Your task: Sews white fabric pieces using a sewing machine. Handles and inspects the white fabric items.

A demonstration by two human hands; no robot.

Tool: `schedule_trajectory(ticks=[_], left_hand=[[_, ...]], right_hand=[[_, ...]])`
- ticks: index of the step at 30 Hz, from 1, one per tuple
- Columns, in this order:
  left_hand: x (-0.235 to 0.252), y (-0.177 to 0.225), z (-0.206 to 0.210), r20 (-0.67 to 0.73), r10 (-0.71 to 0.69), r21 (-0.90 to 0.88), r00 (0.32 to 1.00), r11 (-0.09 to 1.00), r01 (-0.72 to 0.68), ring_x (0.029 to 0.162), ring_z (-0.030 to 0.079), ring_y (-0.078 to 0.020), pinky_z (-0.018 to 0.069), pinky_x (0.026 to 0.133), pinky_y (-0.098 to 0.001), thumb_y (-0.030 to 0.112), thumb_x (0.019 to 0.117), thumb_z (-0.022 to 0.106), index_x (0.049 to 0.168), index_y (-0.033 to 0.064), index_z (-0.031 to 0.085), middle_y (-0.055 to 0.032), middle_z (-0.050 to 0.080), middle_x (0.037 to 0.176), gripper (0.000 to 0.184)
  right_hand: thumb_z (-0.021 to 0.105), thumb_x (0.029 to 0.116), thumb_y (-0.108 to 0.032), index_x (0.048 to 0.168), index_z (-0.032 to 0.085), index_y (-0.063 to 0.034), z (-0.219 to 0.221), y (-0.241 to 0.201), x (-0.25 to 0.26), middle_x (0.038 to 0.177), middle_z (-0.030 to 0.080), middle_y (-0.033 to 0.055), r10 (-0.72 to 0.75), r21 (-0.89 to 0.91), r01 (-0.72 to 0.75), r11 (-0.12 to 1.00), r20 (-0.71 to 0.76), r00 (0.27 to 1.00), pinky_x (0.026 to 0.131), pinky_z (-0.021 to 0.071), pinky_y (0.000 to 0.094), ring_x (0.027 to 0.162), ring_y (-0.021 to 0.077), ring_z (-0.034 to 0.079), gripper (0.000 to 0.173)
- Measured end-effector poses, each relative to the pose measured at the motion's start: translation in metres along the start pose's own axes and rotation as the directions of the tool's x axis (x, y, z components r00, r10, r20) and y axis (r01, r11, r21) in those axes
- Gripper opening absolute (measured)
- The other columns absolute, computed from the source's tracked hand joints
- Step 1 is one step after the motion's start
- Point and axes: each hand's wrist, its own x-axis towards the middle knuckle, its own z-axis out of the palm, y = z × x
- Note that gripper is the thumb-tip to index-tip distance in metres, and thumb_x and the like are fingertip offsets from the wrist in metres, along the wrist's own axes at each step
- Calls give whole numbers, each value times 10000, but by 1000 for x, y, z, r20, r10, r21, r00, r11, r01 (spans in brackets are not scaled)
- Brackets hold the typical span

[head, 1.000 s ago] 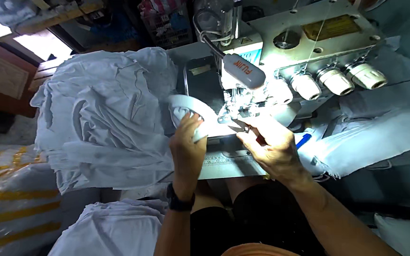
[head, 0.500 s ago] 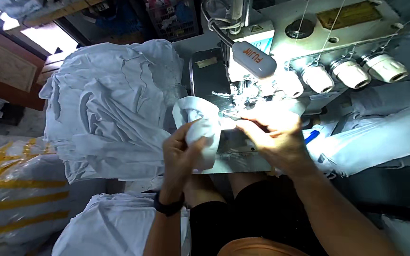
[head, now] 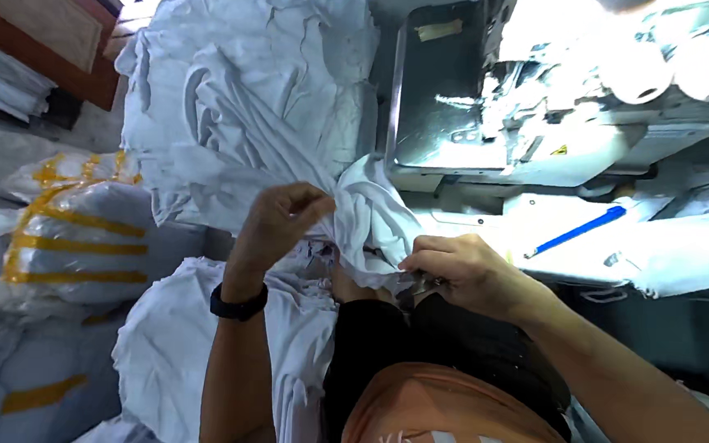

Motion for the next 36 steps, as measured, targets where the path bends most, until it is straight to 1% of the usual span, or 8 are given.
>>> schedule_trajectory(ticks=[2, 7, 11, 15, 18, 21, 27, 36], left_hand=[[-16, -3, 8, -165, -89, 30, 982, 995, 95, 621, 618, -80, 525, 567, -205, 112, 1016, 591, 966, 48, 649, -34, 670, 797, 100], [-30, -11, 44, -227, -249, 76, 942, 959, 272, 462, 501, -122, 418, 414, -261, 165, 985, 669, 903, 45, 672, -68, 616, 675, 145], [-9, -34, 70, -241, -404, 41, 882, 904, 425, 689, 635, -222, 554, 644, -396, 193, 1021, 627, 1078, -16, 665, -155, 670, 878, 220], [-2, -28, 89, -333, -60, 209, 941, 968, 136, 869, 656, -233, 558, 758, -394, 118, 972, 669, 1041, -16, 659, -156, 662, 1016, 151], [7, -3, 85, -86, 254, 467, 963, 864, -186, 1052, 654, -287, 461, 923, -517, 183, 879, 749, 1004, 46, 742, -130, 704, 1081, 186], [1, -14, 85, 79, 218, 473, 973, 851, -229, 1040, 658, -300, 476, 887, -540, 241, 836, 812, 1059, 52, 748, -122, 705, 1079, 300], [-15, -30, 95, -32, 204, 377, 978, 909, -177, 962, 673, -239, 540, 836, -416, 178, 878, 775, 1010, 39, 759, -112, 710, 1035, 193], [-21, -18, 87, -32, 366, 546, 930, 786, -290, 904, 684, -266, 528, 859, -387, 25, 922, 670, 949, -5, 763, -139, 715, 932, 102]], right_hand=[[634, 893, -56, 912, 745, -29, 15, -2, -13, 726, 626, 67, 35, -4, -35, 999, 2, 999, 500, 465, 288, 587, 152, 591, 116], [623, 879, -37, 910, 740, -28, 29, -14, -16, 729, 633, 77, 31, -61, -31, 998, -3, 1000, 486, 459, 304, 577, 177, 596, 122], [614, 884, -28, 919, 734, -29, 36, -23, -17, 742, 637, 85, 13, -56, -11, 998, 36, 999, 479, 466, 318, 573, 190, 603, 125], [612, 857, -11, 924, 735, -32, 44, -30, -21, 743, 636, 93, 25, -88, -19, 996, 63, 998, 451, 465, 344, 550, 210, 608, 142], [628, 846, -11, 895, 724, -22, 47, -27, -29, 736, 639, 101, 58, -177, -51, 983, 31, 998, 442, 460, 350, 544, 227, 608, 108], [634, 853, -15, 856, 712, -18, 52, -18, -42, 701, 612, 93, 83, -206, -81, 975, -1, 997, 438, 448, 349, 533, 222, 594, 79], [627, 858, 21, 911, 734, -6, 54, -12, -48, 752, 640, 98, 84, -205, -103, 973, -102, 991, 453, 458, 323, 556, 203, 600, 123], [675, 883, 18, 873, 742, 22, 34, 6, -20, 1171, 689, 229, -36, -199, -19, 980, -266, 963, 583, 509, 260, 675, 168, 611, 67]])
